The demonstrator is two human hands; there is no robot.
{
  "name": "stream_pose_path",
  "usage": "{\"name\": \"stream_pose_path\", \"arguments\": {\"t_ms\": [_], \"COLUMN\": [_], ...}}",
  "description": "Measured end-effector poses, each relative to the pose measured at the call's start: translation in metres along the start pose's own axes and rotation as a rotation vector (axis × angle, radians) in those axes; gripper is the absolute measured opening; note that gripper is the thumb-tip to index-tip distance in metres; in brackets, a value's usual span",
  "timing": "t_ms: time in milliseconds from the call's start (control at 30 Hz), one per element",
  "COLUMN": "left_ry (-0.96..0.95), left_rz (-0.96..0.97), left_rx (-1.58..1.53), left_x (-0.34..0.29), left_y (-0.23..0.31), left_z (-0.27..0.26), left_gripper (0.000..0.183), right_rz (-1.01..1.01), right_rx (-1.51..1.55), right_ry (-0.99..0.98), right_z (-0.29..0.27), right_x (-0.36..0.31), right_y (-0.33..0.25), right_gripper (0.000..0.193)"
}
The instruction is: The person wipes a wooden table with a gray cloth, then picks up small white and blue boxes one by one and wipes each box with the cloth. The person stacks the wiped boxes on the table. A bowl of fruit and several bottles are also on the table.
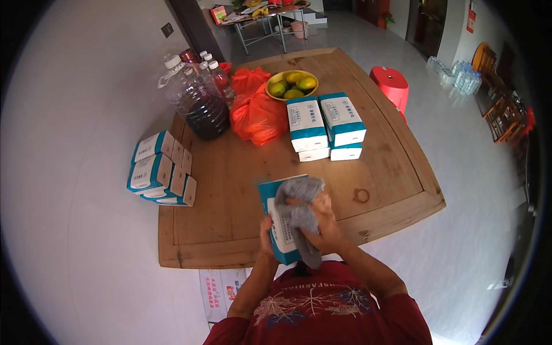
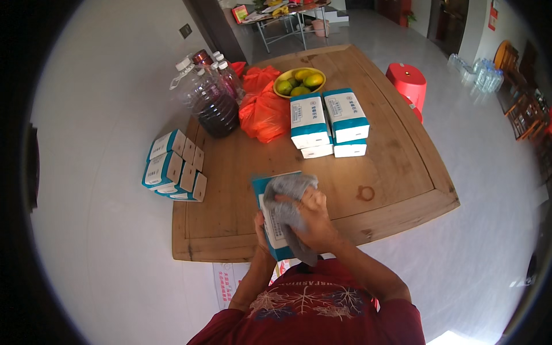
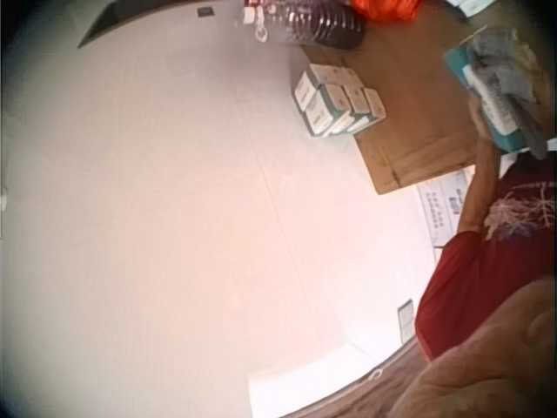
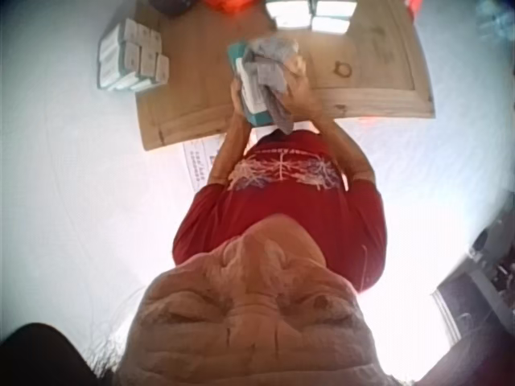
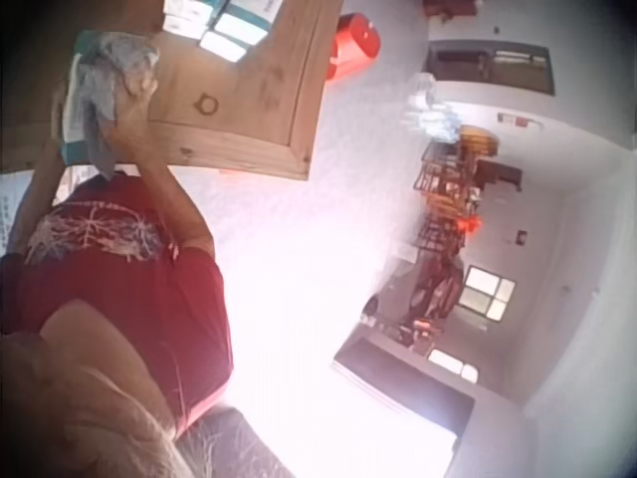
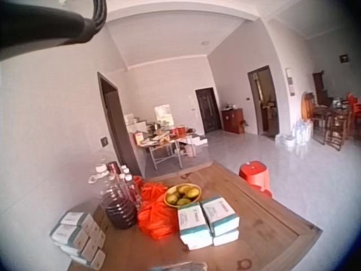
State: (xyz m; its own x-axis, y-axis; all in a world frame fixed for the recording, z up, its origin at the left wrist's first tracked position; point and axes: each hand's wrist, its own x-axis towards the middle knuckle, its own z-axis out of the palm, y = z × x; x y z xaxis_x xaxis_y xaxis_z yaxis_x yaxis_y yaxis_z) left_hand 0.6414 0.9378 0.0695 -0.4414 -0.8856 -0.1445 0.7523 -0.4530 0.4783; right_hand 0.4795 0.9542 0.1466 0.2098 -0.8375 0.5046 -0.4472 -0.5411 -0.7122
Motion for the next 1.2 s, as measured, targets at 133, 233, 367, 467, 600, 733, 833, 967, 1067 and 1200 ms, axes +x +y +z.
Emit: {"name": "stream_pose_path", "arguments": {"t_ms": [133, 233, 367, 467, 600, 733, 833, 967, 1067, 1200], "left_ry": [-0.013, -0.049, -0.168, -0.140, -0.014, 0.036, 0.038, 0.010, -0.078, -0.166], "left_rz": [-0.200, -0.284, -0.265, -0.331, -0.381, -0.392, -0.317, -0.084, -0.141, -0.163], "left_rx": [0.066, 0.117, 0.067, 0.117, 0.122, 0.164, 0.195, 0.064, 0.010, 0.029], "left_x": [-0.007, -0.010, -0.012, -0.006, -0.005, -0.001, 0.012, 0.038, 0.045, 0.048], "left_y": [0.005, 0.018, 0.035, 0.041, 0.039, 0.043, 0.036, 0.031, 0.033, 0.034], "left_z": [-0.026, -0.032, -0.034, -0.036, -0.030, -0.010, -0.018, 0.001, -0.020, -0.004], "left_gripper": [0.072, 0.075, 0.080, 0.081, 0.081, 0.074, 0.063, 0.057, 0.066, 0.075], "right_rz": [0.226, 0.143, -0.228, -0.412, -0.232, 0.010, 0.200, -0.250, -0.367, -0.505], "right_rx": [0.464, 0.452, -0.059, -0.031, -0.078, 0.125, 0.200, -0.278, -0.289, -0.328], "right_ry": [0.131, 0.082, -0.131, -0.160, -0.012, 0.110, 0.443, 0.217, -0.082, -0.176], "right_z": [0.001, -0.011, -0.019, -0.015, 0.003, 0.016, 0.036, 0.038, 0.034, 0.033], "right_x": [0.017, 0.025, 0.038, 0.049, 0.049, 0.050, 0.050, 0.041, 0.027, 0.013], "right_y": [0.014, 0.011, -0.006, -0.012, -0.003, 0.016, 0.024, 0.031, 0.022, 0.017], "right_gripper": [0.041, 0.036, 0.045, 0.047, 0.042, 0.031, 0.029, 0.039, 0.043, 0.039]}}
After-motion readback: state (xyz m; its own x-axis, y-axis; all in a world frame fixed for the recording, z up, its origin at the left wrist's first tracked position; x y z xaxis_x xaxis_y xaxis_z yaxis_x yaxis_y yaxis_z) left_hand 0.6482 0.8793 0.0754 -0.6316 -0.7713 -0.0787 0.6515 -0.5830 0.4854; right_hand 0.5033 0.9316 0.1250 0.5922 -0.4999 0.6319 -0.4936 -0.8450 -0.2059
